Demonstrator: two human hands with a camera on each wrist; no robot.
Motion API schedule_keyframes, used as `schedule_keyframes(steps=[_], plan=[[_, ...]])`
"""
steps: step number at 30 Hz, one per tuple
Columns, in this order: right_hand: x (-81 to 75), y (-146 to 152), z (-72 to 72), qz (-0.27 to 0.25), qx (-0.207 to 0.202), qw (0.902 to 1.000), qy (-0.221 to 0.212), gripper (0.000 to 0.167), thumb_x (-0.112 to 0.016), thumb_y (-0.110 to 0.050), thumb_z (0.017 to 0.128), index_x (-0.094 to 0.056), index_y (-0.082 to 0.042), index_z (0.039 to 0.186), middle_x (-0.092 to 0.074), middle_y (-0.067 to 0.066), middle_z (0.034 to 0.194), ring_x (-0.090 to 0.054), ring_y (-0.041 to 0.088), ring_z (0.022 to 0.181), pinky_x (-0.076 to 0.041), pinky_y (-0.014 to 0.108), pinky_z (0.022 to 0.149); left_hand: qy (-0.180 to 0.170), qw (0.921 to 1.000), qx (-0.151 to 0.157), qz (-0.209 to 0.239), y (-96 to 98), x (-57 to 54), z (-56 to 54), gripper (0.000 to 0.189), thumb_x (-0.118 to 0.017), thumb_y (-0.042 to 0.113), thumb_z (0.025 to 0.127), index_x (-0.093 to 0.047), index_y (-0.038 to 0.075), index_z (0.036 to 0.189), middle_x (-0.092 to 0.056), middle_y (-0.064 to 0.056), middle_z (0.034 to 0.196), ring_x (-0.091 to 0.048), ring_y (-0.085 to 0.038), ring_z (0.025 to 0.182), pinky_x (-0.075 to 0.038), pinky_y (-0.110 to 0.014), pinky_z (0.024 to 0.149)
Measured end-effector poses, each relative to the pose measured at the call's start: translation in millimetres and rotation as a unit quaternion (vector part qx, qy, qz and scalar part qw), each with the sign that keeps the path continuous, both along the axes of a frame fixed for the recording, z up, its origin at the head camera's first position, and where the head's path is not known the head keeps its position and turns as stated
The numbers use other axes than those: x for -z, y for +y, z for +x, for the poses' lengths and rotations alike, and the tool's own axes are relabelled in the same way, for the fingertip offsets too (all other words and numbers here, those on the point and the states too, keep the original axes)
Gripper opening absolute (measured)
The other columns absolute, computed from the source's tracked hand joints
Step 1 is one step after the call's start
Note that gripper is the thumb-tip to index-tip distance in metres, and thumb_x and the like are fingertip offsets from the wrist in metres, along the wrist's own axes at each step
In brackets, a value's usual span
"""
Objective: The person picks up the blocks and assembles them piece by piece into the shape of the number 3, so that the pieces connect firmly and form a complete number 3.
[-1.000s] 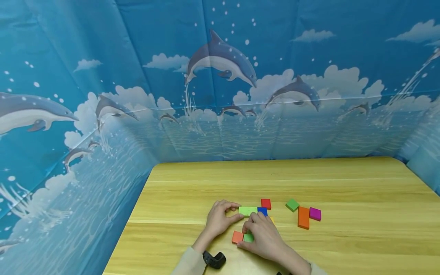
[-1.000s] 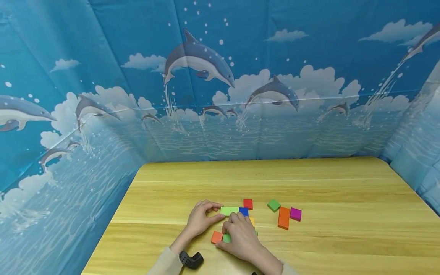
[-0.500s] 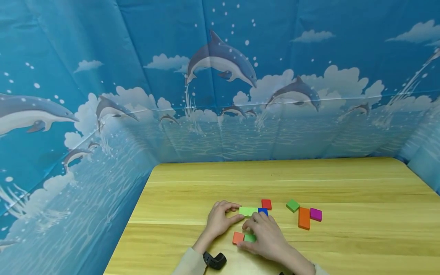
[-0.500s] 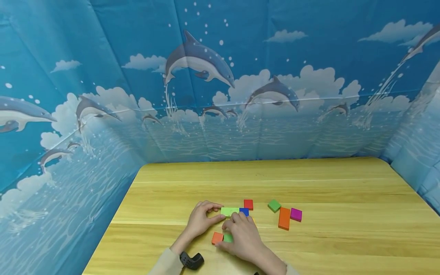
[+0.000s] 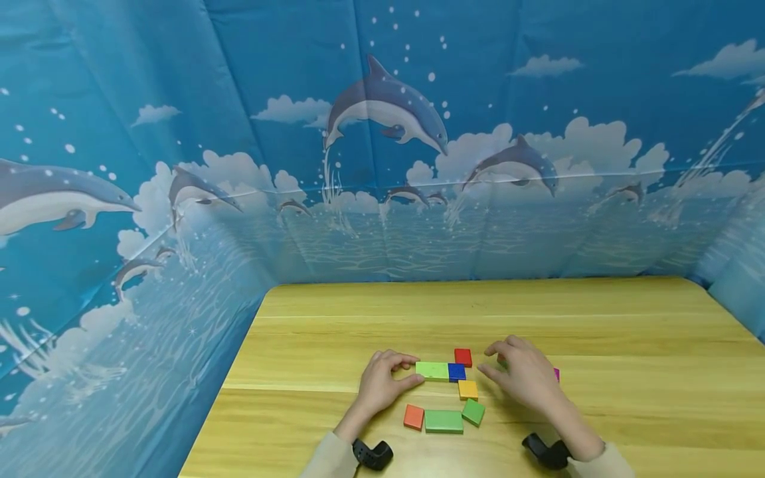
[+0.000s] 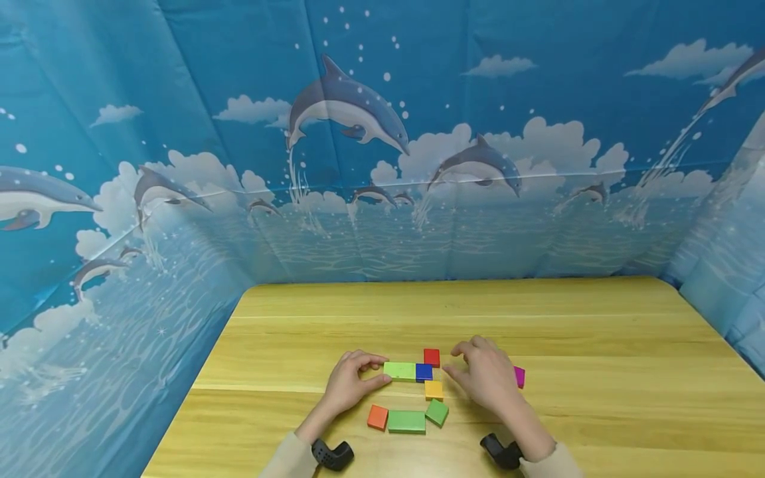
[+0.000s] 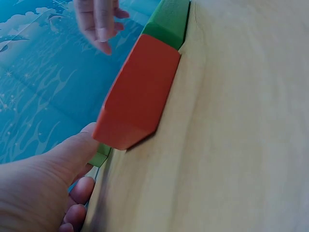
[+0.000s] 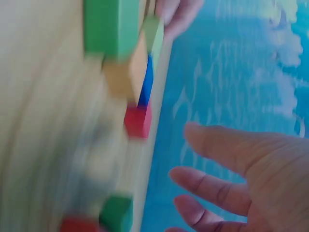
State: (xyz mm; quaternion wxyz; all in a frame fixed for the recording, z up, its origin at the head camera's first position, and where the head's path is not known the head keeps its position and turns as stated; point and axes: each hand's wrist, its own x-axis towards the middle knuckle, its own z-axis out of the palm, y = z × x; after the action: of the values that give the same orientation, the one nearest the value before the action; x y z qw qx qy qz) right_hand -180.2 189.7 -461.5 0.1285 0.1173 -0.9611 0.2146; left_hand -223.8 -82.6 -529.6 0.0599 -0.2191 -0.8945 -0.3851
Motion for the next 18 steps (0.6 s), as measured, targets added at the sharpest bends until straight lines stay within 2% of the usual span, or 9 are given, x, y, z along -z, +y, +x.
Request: schedule_keyframes(steps=[3, 8, 13, 18], plan=[[0.4, 17.8, -4.3, 0.020, 0.022, 0.9995, -0.008, 0.030, -0.078, -0.030, 0.077, -0.071, -0.005, 0.093, -0.053, 0.002, 0.076, -0.046, 0.016, 0.064, -0.038, 0.032, 0.053, -0.001, 1.0000, 0.000, -0.001, -0.1, 0.3, -0.3, 0.035, -0.070, 0.051, 0.080, -0.071, 0.027, 0.106, -0.058, 0.016, 0.089, -0.045, -0.005, 0.082, -0.039, -0.025, 0.072], [2.9, 35.4, -8.4, 0.045, 0.045, 0.9969, -0.046, 0.040, -0.077, -0.037, 0.077, -0.071, -0.001, 0.093, -0.057, 0.007, 0.083, -0.049, 0.024, 0.070, -0.042, 0.036, 0.053, -0.003, 1.0000, -0.002, -0.003, -0.2, 0.3, 0.2, 0.035, -0.069, 0.051, 0.080, -0.071, 0.027, 0.106, -0.059, 0.015, 0.089, -0.046, -0.005, 0.082, -0.039, -0.025, 0.073], [4.3, 40.9, -9.8, 0.043, 0.050, 0.9954, -0.070, 0.041, -0.078, -0.040, 0.075, -0.072, -0.002, 0.090, -0.056, 0.006, 0.082, -0.047, 0.024, 0.071, -0.041, 0.036, 0.055, -0.002, 1.0000, -0.002, -0.003, 0.0, 1.0, 0.0, 0.035, -0.070, 0.051, 0.080, -0.071, 0.027, 0.106, -0.059, 0.015, 0.089, -0.046, -0.005, 0.082, -0.039, -0.025, 0.073], [5.6, 42.9, -13.0, 0.040, 0.047, 0.9953, -0.075, 0.039, -0.080, -0.037, 0.073, -0.072, -0.002, 0.089, -0.058, 0.006, 0.083, -0.047, 0.024, 0.071, -0.041, 0.037, 0.058, 0.003, 1.0000, -0.001, -0.004, -0.1, 1.7, -0.4, 0.035, -0.070, 0.050, 0.081, -0.071, 0.026, 0.106, -0.058, 0.015, 0.089, -0.045, -0.005, 0.082, -0.039, -0.025, 0.072]])
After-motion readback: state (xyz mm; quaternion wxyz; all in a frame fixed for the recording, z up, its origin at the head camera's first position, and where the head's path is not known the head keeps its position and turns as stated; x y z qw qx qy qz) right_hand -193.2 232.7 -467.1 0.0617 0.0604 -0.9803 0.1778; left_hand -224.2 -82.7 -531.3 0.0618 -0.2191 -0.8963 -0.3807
